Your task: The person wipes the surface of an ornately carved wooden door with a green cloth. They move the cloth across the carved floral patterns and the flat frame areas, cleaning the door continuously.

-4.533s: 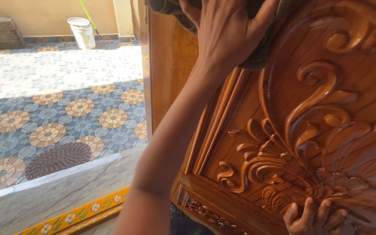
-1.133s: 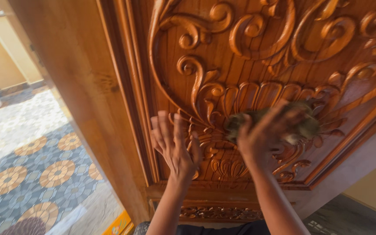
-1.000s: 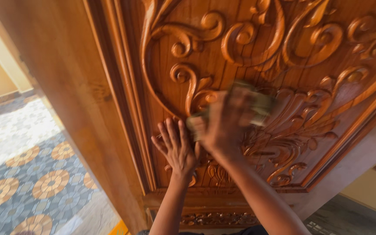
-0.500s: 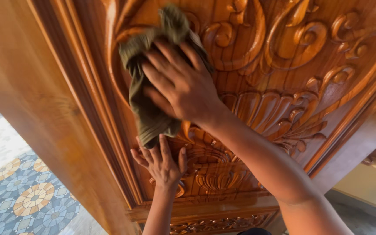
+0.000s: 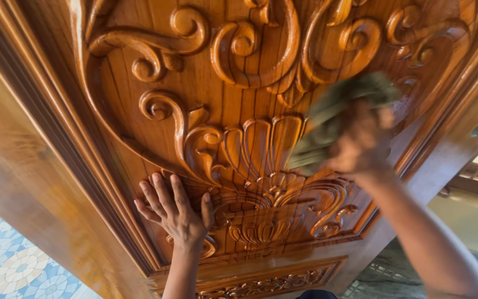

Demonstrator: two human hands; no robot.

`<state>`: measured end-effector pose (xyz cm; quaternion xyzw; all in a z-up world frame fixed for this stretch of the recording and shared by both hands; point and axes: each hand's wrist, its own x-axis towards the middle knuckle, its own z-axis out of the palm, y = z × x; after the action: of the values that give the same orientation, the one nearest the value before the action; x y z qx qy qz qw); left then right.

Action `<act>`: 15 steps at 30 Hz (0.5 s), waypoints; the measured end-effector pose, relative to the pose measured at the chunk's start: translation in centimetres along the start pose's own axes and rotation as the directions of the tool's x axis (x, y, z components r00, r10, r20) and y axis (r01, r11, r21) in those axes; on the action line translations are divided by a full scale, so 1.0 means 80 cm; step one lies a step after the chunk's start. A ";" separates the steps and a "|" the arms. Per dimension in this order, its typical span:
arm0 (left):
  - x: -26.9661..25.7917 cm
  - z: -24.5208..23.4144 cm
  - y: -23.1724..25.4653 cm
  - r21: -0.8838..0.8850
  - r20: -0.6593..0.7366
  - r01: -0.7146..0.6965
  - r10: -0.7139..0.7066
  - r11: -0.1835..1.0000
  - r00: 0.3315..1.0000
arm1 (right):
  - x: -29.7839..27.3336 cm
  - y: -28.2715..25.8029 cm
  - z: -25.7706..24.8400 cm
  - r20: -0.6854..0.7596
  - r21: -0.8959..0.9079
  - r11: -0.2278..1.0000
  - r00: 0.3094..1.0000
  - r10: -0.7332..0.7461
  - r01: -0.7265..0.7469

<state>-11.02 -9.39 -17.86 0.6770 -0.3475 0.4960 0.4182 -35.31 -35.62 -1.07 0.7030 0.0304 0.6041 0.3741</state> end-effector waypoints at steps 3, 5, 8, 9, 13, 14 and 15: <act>0.001 0.001 0.000 -0.007 -0.004 0.010 -0.010 1.000 1.000 | -0.018 0.053 -0.034 -0.039 -0.102 0.994 0.999 0.024 -0.027; 0.001 0.000 0.001 -0.015 -0.003 0.005 -0.005 1.000 1.000 | -0.016 0.080 -0.059 0.046 -0.183 0.981 0.997 0.069 -0.059; 0.001 0.000 0.002 -0.004 -0.004 0.011 -0.011 1.000 1.000 | -0.015 0.096 -0.103 0.231 -0.261 0.851 0.826 0.514 -0.456; 0.000 -0.001 0.001 -0.004 -0.006 0.006 -0.006 1.000 1.000 | -0.015 0.097 -0.110 0.315 -0.286 0.726 0.654 0.688 -0.626; -0.003 0.007 -0.001 -0.001 -0.036 0.006 -0.006 1.000 0.999 | -0.018 0.066 -0.087 0.227 -0.368 0.706 0.678 0.699 -0.605; -0.002 0.009 -0.001 0.001 -0.051 0.009 -0.009 1.000 0.999 | -0.018 0.051 -0.077 0.260 -0.344 0.754 0.715 0.649 -0.559; 0.000 0.012 -0.001 0.001 -0.062 0.009 -0.009 1.000 0.998 | -0.013 0.036 -0.067 0.290 -0.315 0.801 0.752 0.592 -0.509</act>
<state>-10.60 -10.22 -18.06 0.6631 -0.3309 0.5151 0.4307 -41.41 -35.60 -0.41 0.7370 -0.3169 0.5417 0.2509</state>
